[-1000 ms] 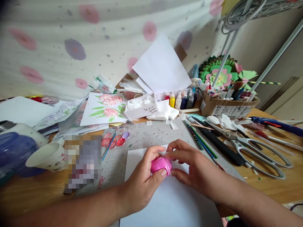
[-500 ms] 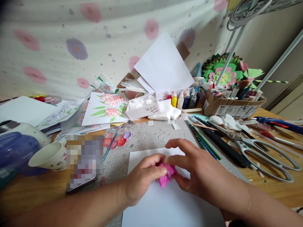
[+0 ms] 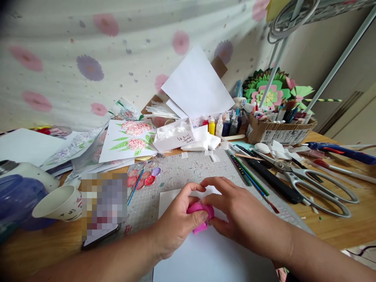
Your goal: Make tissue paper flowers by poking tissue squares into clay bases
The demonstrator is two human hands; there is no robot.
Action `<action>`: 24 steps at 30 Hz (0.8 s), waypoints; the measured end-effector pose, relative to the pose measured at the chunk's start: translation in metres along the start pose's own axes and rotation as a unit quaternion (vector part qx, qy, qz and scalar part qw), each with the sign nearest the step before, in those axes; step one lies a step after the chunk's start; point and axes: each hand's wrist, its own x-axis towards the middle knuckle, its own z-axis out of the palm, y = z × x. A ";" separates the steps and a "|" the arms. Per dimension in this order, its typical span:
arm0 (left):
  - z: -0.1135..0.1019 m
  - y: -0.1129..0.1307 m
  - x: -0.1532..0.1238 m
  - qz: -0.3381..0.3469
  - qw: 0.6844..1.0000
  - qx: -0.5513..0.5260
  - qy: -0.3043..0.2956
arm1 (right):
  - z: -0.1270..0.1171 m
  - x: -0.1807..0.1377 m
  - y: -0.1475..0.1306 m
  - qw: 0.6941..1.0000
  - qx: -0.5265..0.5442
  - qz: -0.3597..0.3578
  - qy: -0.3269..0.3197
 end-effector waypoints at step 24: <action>-0.007 -0.013 0.010 0.030 0.993 0.098 0.060 | 0.004 0.017 0.006 0.998 -0.066 0.003 -0.012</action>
